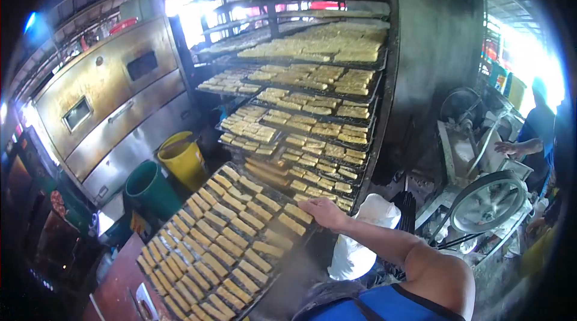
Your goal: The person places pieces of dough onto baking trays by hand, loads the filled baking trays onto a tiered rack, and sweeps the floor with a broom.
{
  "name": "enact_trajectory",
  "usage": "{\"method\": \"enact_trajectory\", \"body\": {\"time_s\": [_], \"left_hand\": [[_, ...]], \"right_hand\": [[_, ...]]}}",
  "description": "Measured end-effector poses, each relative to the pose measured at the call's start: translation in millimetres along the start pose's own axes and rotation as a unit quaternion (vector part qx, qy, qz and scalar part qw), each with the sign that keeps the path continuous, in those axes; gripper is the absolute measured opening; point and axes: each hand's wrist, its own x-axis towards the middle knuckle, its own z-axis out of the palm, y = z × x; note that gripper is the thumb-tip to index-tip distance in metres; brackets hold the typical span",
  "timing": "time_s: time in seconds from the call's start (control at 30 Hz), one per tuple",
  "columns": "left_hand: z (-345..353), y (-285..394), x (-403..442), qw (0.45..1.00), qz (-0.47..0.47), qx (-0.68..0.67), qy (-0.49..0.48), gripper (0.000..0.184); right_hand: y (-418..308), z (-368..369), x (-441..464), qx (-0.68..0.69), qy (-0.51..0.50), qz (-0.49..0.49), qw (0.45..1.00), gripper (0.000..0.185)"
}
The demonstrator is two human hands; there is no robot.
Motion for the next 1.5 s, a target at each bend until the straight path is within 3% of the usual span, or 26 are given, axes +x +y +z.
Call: {"method": "enact_trajectory", "body": {"time_s": [0.1,0.13,0.23,0.37,0.47,0.5,0.57,0.6,0.67,0.7,0.73,0.83,0.9,0.97,1.03,1.07,1.17,1.2,1.23,1.27,1.3,1.37,1.4,1.43,1.47,1.5], "left_hand": [[-13,12,5,0.984,0.159,0.029,0.069,0.046],[-19,16,15,0.973,0.207,0.037,0.097,0.046],[-43,31,42,0.923,0.339,0.054,0.175,0.046],[-66,49,67,0.833,0.472,0.080,0.277,0.047],[-74,78,84,0.776,0.544,0.064,0.314,0.047],[-74,100,83,0.794,0.553,-0.036,0.248,0.028],[-80,108,98,0.867,0.467,-0.085,0.151,0.037],[-81,115,108,0.863,0.474,-0.086,0.152,0.037],[-80,127,129,0.873,0.427,-0.235,0.020,0.063],[-75,125,155,0.870,0.432,-0.236,0.017,0.063],[-66,119,189,0.900,0.407,-0.118,0.099,0.055],[-48,199,170,0.976,0.183,0.046,0.107,0.049],[-32,205,187,0.959,0.249,-0.130,0.035,0.054],[-17,206,204,0.904,0.302,-0.301,-0.037,0.059],[-7,219,204,0.864,0.322,-0.381,-0.070,0.061],[-4,227,204,0.821,0.330,-0.440,-0.153,0.042],[8,251,197,0.740,0.305,-0.524,-0.292,0.024],[15,251,196,0.791,0.343,-0.456,-0.223,0.023],[16,254,194,0.813,0.360,-0.418,-0.185,0.023],[17,257,193,0.834,0.374,-0.379,-0.146,0.023],[11,264,190,0.765,0.261,-0.533,-0.249,0.023],[14,271,182,0.660,0.134,-0.661,-0.333,0.023],[21,274,173,0.718,0.156,-0.640,-0.226,0.029],[24,269,175,0.743,0.168,-0.626,-0.169,0.032],[26,264,176,0.767,0.176,-0.607,-0.111,0.035],[24,257,186,0.752,0.234,-0.591,-0.173,0.035]], "right_hand": [[-3,-24,-5,0.040,-0.049,0.007,0.998,0.055],[-64,-30,-34,0.054,-0.057,-0.002,0.997,0.054],[-134,-40,-56,0.123,-0.090,0.005,0.988,0.042],[-172,-56,-44,0.245,-0.142,-0.003,0.959,0.041],[-206,-82,-35,0.263,-0.154,-0.088,0.948,0.047],[-214,-88,-23,0.297,-0.174,-0.125,0.931,0.048],[-237,-105,-15,0.316,-0.165,-0.135,0.925,0.048],[-247,-114,-10,0.332,-0.157,-0.136,0.920,0.048],[-262,-134,0,0.329,-0.162,-0.168,0.915,0.047],[-266,-143,4,0.324,-0.169,-0.189,0.912,0.046],[-272,-151,5,0.310,-0.149,-0.213,0.915,0.047],[-287,-177,22,0.270,-0.141,-0.250,0.919,0.057],[-293,-194,35,0.264,-0.127,-0.244,0.924,0.058],[-296,-210,58,0.182,-0.109,-0.260,0.942,0.058],[-297,-221,63,0.179,-0.110,-0.262,0.942,0.057],[-298,-226,66,0.171,-0.108,-0.260,0.944,0.057],[-301,-243,67,0.150,-0.094,-0.251,0.952,0.060],[-303,-249,68,0.053,-0.006,-0.287,0.957,0.055],[-306,-256,73,-0.045,0.081,-0.319,0.943,0.050],[-313,-268,81,-0.278,0.197,-0.348,0.873,0.042],[-319,-281,92,-0.490,0.298,-0.354,0.739,0.034],[-320,-304,111,-0.618,0.358,-0.330,0.617,0.026],[-323,-306,113,-0.591,0.378,-0.312,0.640,0.025],[-325,-308,115,-0.563,0.398,-0.294,0.662,0.025],[-324,-314,115,-0.601,0.380,-0.280,0.645,0.026],[-324,-322,128,-0.667,0.378,-0.278,0.579,0.026]]}}
